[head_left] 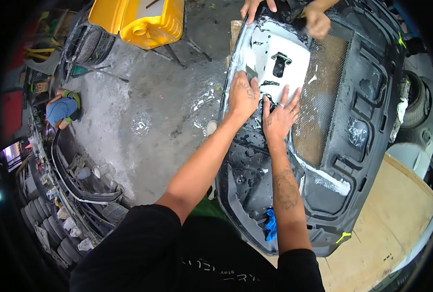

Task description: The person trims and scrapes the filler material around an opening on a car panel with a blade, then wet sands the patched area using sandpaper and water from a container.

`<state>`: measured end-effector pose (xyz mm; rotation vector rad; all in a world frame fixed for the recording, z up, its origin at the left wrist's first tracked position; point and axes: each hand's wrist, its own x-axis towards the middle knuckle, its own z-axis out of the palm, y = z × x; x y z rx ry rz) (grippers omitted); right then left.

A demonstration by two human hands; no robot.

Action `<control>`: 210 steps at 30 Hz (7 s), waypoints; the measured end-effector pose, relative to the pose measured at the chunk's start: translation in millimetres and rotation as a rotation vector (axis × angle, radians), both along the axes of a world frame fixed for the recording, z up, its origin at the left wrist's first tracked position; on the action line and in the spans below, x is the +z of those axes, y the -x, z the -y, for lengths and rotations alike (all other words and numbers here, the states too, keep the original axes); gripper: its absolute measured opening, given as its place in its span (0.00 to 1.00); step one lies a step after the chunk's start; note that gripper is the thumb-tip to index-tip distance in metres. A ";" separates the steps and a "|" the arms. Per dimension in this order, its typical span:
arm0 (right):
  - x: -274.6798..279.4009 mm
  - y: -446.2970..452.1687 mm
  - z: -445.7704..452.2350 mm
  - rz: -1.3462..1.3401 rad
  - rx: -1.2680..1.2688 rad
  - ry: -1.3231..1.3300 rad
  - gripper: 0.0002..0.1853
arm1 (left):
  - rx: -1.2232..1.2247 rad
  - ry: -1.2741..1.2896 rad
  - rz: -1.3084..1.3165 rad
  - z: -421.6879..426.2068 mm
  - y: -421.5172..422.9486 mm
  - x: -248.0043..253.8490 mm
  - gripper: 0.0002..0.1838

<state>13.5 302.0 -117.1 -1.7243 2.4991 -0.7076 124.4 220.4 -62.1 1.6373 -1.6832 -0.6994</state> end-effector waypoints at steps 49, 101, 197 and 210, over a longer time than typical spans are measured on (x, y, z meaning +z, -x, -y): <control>-8.3 2.4 -1.3 0.010 -0.006 0.069 0.40 | -0.152 0.076 0.171 4.2 -6.4 -9.2 0.09; -6.8 1.0 -2.7 0.015 -0.031 0.059 0.38 | -0.299 0.121 0.189 18.7 -4.3 -8.4 0.05; -7.0 4.9 -1.4 0.031 -0.021 0.049 0.41 | -0.069 -0.023 0.000 1.8 -29.4 -15.3 0.18; -9.0 2.6 -3.4 0.040 -0.008 0.027 0.40 | -0.017 -0.511 -0.301 33.3 -46.9 -21.7 0.15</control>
